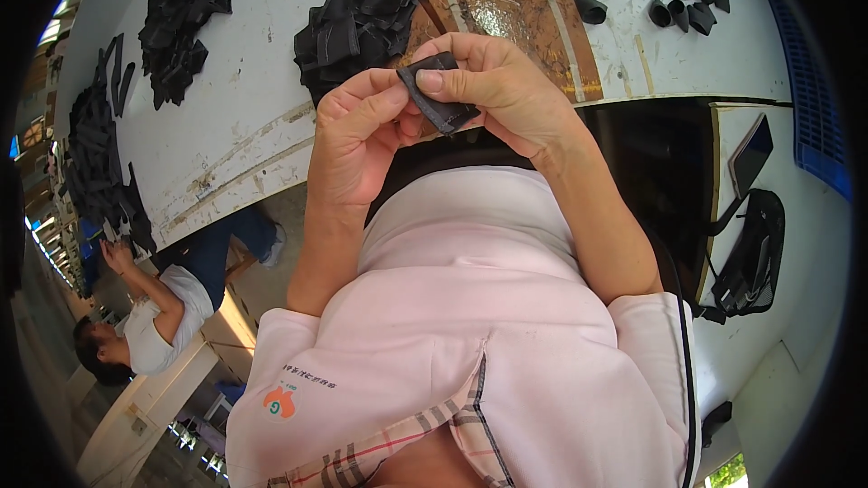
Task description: Fold and organize small pieces of black material using a guide tool.
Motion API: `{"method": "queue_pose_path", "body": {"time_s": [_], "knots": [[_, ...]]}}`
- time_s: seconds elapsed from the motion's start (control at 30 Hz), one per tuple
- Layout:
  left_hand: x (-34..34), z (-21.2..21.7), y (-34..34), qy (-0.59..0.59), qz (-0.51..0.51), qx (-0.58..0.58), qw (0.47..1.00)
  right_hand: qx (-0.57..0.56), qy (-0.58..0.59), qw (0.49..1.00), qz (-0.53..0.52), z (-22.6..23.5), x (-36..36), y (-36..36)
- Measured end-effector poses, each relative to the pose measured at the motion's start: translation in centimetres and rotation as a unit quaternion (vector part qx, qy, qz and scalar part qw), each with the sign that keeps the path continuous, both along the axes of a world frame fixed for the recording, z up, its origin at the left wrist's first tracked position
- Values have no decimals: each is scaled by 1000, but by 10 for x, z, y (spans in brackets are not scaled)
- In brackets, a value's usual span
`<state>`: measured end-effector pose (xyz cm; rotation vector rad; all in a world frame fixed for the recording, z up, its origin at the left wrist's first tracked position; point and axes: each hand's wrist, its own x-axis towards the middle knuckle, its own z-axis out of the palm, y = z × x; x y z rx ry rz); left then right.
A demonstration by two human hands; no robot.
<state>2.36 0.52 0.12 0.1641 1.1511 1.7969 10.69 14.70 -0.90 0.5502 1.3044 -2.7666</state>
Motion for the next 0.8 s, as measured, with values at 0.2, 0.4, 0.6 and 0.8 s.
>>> {"method": "queue_pose_path", "body": {"time_s": [0.2, 0.4, 0.6, 0.8], "knots": [[-2, 1, -1, 0, 3, -11, 1000, 5, -23, 1000, -4, 5, -2, -2], [0, -3, 1, 68, 45, -58, 995, 127, -52, 991, -1, 2, -1, -2], [14, -1, 14, 389, 110, -101, 909, 557, 58, 817, -138, 20, 0, -20], [22, -21, 22, 586, 211, -136, 771, 712, 101, 672, -178, 13, -7, -27]]}}
